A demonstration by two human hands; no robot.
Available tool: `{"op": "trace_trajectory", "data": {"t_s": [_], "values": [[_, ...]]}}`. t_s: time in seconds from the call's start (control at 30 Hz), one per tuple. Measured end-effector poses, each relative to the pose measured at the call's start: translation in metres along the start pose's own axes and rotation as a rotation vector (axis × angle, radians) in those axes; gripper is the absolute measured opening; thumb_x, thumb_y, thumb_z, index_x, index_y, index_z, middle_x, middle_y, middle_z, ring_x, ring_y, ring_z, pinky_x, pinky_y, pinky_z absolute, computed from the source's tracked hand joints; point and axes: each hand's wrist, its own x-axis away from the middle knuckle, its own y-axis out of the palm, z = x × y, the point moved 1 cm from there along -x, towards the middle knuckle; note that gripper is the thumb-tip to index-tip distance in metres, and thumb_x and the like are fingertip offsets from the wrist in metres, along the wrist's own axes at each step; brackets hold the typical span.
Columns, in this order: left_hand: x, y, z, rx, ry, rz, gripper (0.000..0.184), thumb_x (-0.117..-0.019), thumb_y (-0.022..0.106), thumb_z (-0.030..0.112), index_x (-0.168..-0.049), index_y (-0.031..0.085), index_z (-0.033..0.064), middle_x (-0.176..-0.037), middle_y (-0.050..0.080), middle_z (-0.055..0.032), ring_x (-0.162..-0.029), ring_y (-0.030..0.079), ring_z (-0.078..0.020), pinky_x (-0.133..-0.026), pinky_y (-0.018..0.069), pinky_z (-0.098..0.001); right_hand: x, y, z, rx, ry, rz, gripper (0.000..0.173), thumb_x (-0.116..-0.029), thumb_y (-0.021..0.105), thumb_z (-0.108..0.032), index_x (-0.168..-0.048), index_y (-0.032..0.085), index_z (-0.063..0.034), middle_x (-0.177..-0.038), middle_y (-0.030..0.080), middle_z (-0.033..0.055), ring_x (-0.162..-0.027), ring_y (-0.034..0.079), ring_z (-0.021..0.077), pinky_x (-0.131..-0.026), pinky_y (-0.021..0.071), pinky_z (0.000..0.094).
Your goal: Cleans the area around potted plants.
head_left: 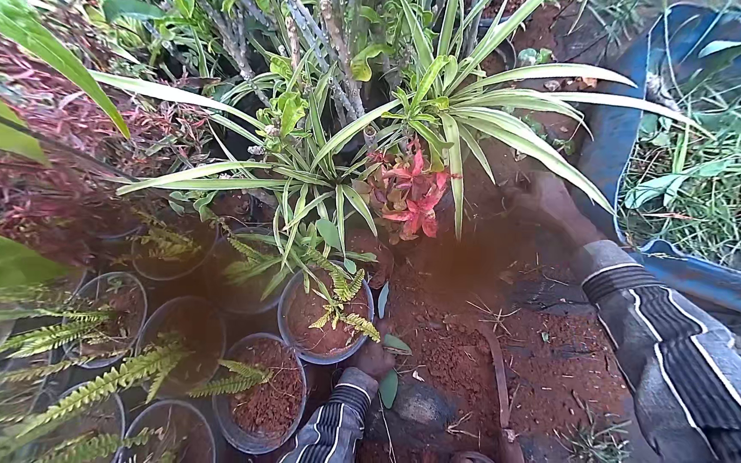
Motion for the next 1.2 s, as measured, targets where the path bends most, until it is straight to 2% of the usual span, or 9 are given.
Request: {"op": "trace_trajectory", "data": {"t_s": [0.03, 0.2, 0.3, 0.47, 0.63, 0.73, 0.87, 1.0, 1.2], "values": [[0.0, 0.0, 0.0, 0.004, -0.023, -0.026, 0.044, -0.0748, 0.071, 0.008, -0.118, 0.074, 0.0006, -0.115, 0.072, -0.0203, -0.107, 0.07, -0.0365, -0.094, 0.0543, -0.0545, 0.003, -0.008, 0.002, -0.017, 0.019, 0.057, 0.037, -0.1041, 0.061, -0.025, -0.125, 0.063, 0.0049, -0.117, 0.065, 0.0351, -0.114, 0.062, 0.0542, -0.095, 0.0449, 0.074], [0.001, 0.002, -0.002, -0.023, -0.002, -0.01, 0.045, -0.0727, 0.071, 0.008, -0.117, 0.074, 0.0004, -0.114, 0.072, -0.0198, -0.105, 0.071, -0.0362, -0.092, 0.0556, -0.0537, 0.022, -0.048, -0.014, 0.221, 0.1, 0.006, 0.027, -0.0946, 0.072, -0.017, -0.107, 0.068, 0.0058, -0.107, 0.067, 0.0356, -0.105, 0.065, 0.0565, -0.083, 0.048, 0.0742], [0.0, -0.003, 0.001, -0.037, -0.039, -0.061, 0.045, -0.0756, 0.071, 0.009, -0.12, 0.073, 0.0012, -0.118, 0.071, -0.0191, -0.109, 0.07, -0.0352, -0.095, 0.054, -0.0525, 0.011, -0.018, 0.019, 0.415, 0.054, -0.069, 0.021, -0.0923, 0.075, -0.021, -0.098, 0.075, -0.0007, -0.103, 0.071, 0.0288, -0.103, 0.067, 0.0508, -0.084, 0.0515, 0.0719], [-0.001, -0.004, 0.002, -0.056, -0.055, -0.102, 0.044, -0.0776, 0.069, 0.012, -0.121, 0.073, 0.0031, -0.12, 0.071, -0.0184, -0.112, 0.069, -0.0347, -0.098, 0.0526, -0.0523, 0.04, 0.001, 0.001, 0.524, 0.177, -0.154, 0.02, -0.0996, 0.062, -0.01, -0.098, 0.067, 0.0095, -0.108, 0.068, 0.0339, -0.105, 0.066, 0.054, -0.082, 0.0529, 0.0704], [-0.003, -0.008, 0.005, -0.062, -0.088, -0.15, 0.046, -0.0795, 0.068, 0.011, -0.125, 0.071, 0.0029, -0.124, 0.069, -0.0188, -0.116, 0.067, -0.0342, -0.101, 0.0511, -0.0514, 0.039, 0.008, 0.008, 0.587, 0.113, -0.175, 0.018, -0.0946, 0.068, -0.01, -0.097, 0.068, 0.0082, -0.107, 0.068, 0.0324, -0.107, 0.066, 0.0523, -0.083, 0.0536, 0.0685], [-0.005, -0.008, 0.005, -0.063, -0.12, -0.212, 0.047, -0.082, 0.066, 0.013, -0.128, 0.069, 0.0034, -0.128, 0.068, -0.0181, -0.12, 0.065, -0.0333, -0.105, 0.0487, -0.05, 0.037, -0.007, 0.006, 0.427, 0.157, -0.27, 0.024, -0.0956, 0.071, -0.017, -0.103, 0.068, 0.006, -0.107, 0.068, 0.0318, -0.106, 0.067, 0.0502, -0.086, 0.0521, 0.0692], [-0.004, -0.007, 0.003, -0.047, -0.128, -0.218, 0.044, -0.0824, 0.067, 0.014, -0.125, 0.07, 0.004, -0.126, 0.068, -0.0178, -0.12, 0.065, -0.0334, -0.104, 0.0488, -0.0511, 0.05, -0.028, 0.01, -0.137, 0.164, -0.272, 0.012, -0.1018, 0.064, -0.009, -0.108, 0.066, 0.0015, -0.093, 0.066, 0.0205, -0.081, 0.063, 0.0305, -0.077, 0.0524, 0.0529], [0.0, 0.004, -0.002, -0.024, -0.022, -0.035, 0.042, -0.0762, 0.07, 0.009, -0.117, 0.074, 0.0013, -0.117, 0.072, -0.0195, -0.108, 0.07, -0.0359, -0.095, 0.055, -0.0535, 0.043, -0.013, 0.018, 0.03, 0.135, -0.095, 0.019, -0.0972, 0.069, -0.013, -0.114, 0.069, -0.0035, -0.107, 0.069, 0.0301, -0.101, 0.066, 0.0512, -0.083, 0.0475, 0.0743], [0.001, 0.002, -0.002, -0.034, -0.039, -0.047, 0.045, -0.0754, 0.07, 0.01, -0.119, 0.074, 0.0034, -0.118, 0.072, -0.0187, -0.11, 0.07, -0.0356, -0.097, 0.0535, -0.0535, 0.034, 0.028, 0.01, 0.22, 0.08, -0.001, 0.028, -0.0982, 0.068, -0.023, -0.116, 0.072, -0.0009, -0.112, 0.069, 0.0316, -0.106, 0.067, 0.0537, -0.085, 0.0512, 0.0731]]}}
